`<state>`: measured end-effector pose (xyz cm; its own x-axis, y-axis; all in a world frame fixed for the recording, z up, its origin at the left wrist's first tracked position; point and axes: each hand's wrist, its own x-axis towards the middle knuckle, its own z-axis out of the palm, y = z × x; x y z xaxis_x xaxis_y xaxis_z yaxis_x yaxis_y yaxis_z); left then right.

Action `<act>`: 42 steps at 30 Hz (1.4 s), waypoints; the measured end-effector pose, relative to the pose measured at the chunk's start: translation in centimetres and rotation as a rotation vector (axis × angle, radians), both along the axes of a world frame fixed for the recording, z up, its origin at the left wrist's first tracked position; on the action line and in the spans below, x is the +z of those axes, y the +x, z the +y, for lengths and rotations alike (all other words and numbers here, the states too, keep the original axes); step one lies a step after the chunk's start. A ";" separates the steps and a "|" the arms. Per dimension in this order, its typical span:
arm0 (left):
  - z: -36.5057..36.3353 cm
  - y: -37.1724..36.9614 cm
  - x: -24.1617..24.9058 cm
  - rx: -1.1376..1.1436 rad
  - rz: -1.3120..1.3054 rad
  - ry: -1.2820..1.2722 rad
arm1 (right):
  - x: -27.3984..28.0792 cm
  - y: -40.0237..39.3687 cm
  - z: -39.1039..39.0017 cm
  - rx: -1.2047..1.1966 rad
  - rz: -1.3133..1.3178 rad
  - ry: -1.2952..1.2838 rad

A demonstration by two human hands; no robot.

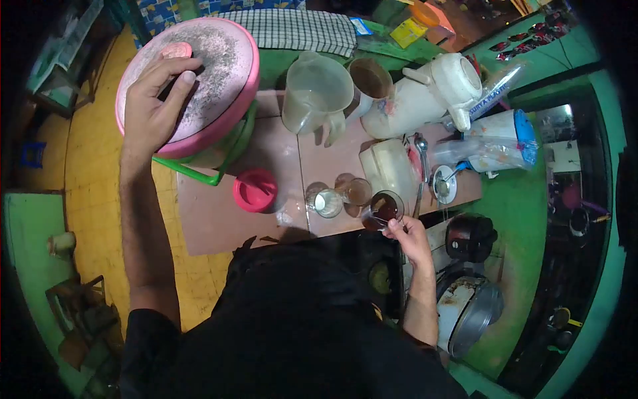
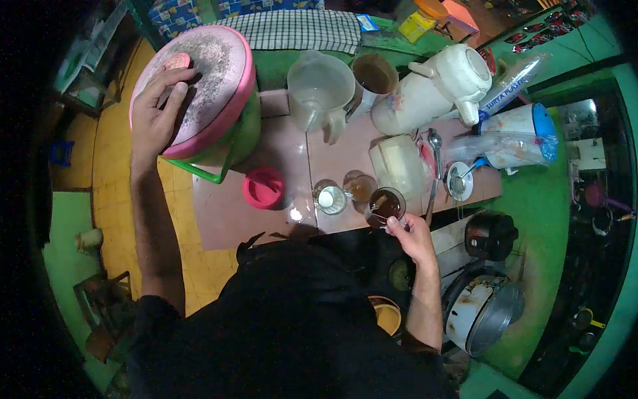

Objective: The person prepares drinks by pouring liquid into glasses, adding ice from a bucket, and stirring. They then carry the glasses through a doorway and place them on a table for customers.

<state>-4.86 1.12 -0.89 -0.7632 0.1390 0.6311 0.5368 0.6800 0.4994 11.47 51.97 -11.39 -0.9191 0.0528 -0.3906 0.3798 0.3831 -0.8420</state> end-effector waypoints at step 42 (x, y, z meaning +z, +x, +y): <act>-0.6 -0.1 -0.1 -0.058 0.062 -0.012 | 2.7 -3.8 -9.1 0.518 -0.075 0.806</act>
